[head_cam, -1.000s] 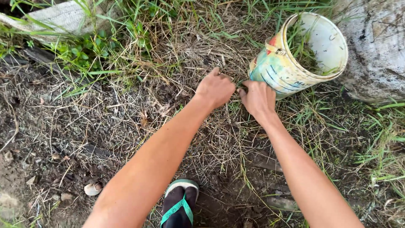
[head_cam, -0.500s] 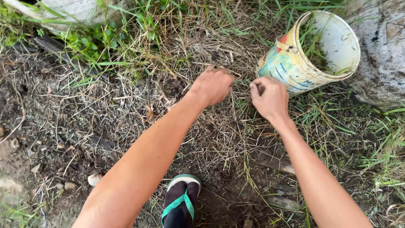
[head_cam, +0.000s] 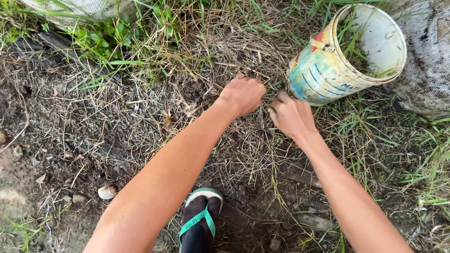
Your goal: Pulling weeds and grass from the ground and around plants, and putting them into a small bucket.
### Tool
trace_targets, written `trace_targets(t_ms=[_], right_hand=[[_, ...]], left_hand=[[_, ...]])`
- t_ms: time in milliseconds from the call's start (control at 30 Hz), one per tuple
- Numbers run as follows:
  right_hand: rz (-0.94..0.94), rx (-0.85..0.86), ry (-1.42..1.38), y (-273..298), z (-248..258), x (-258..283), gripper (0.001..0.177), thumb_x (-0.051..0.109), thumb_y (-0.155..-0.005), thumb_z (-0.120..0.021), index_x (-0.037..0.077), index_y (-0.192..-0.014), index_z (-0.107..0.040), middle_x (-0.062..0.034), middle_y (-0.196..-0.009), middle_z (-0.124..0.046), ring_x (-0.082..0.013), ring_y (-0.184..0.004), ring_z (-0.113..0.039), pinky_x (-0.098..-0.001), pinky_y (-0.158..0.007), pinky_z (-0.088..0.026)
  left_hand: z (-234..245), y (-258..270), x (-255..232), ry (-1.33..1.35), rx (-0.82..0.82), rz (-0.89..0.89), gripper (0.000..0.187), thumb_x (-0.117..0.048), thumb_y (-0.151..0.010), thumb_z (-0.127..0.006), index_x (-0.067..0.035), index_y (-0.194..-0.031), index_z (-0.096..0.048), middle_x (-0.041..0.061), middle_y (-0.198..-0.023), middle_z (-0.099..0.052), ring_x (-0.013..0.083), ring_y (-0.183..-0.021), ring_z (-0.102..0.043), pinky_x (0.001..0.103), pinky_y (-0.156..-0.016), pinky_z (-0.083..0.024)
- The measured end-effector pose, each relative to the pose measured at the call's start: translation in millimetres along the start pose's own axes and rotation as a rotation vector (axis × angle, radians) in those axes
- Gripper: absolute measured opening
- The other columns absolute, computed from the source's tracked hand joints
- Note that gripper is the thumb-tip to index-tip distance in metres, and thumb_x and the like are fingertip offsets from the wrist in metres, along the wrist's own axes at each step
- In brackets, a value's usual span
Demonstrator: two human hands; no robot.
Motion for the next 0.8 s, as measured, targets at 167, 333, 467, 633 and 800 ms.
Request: trace_targets(t_ms=[167, 333, 467, 633, 800], right_hand=[[0.021, -0.027, -0.034, 9, -5, -7, 0.013, 0.016, -0.090, -0.072, 0.004, -0.092, -0.077, -0.0129, -0.094, -0.070, -0.0356, -0.076, -0.071, -0.0471, -0.069, -0.058], [0.039, -0.113, -0.127, 18, 3, -13, 0.015, 0.014, -0.089, -0.071, 0.001, -0.095, -0.076, -0.0150, -0.096, -0.071, -0.0359, -0.075, -0.070, -0.0461, -0.069, -0.058], [0.039, -0.107, -0.219, 26, 23, -9, 0.013, 0.015, -0.091, -0.074, 0.003, -0.095, -0.076, -0.0124, -0.095, -0.072, -0.0317, -0.071, -0.070, -0.0430, -0.068, -0.058], [0.102, -0.215, -0.284, 41, 35, -2, 0.009, 0.011, -0.092, -0.076, 0.004, -0.096, -0.074, -0.0094, -0.098, -0.072, -0.0258, -0.071, -0.070, -0.0367, -0.067, -0.058], [0.083, -0.282, -0.451, 50, 51, 16, 0.009, 0.007, -0.091, -0.076, 0.003, -0.100, -0.074, -0.0084, -0.096, -0.071, -0.0197, -0.072, -0.068, -0.0326, -0.062, -0.054]], left_hand=[[2, 2, -5, -0.013, 0.022, 0.008, 0.011, -0.015, -0.089, -0.067, -0.007, -0.091, -0.074, 0.013, -0.103, -0.075, 0.0276, -0.099, -0.073, 0.043, -0.099, -0.049], [6, 4, -8, -0.009, 0.033, 0.012, 0.014, -0.020, -0.089, -0.070, -0.007, -0.091, -0.074, 0.013, -0.102, -0.076, 0.0271, -0.099, -0.073, 0.043, -0.100, -0.049], [12, 2, -11, 0.009, -0.002, 0.003, 0.019, -0.023, -0.088, -0.071, -0.005, -0.092, -0.073, 0.015, -0.102, -0.074, 0.0314, -0.097, -0.072, 0.046, -0.097, -0.050], [19, 5, -13, 0.054, -0.008, 0.026, 0.015, -0.020, -0.089, -0.068, -0.006, -0.089, -0.074, 0.015, -0.103, -0.074, 0.0320, -0.097, -0.072, 0.046, -0.098, -0.050], [22, 4, -9, 0.049, -0.030, 0.056, 0.019, -0.020, -0.089, -0.067, -0.002, -0.094, -0.073, 0.018, -0.105, -0.073, 0.0386, -0.098, -0.071, 0.047, -0.090, -0.055]])
Point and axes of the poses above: each hand's wrist, its own y-axis away from the middle knuckle, its own z-axis out of the back of the hand, x = y × z, the point moved 6 cm from there along -y, towards the middle knuckle
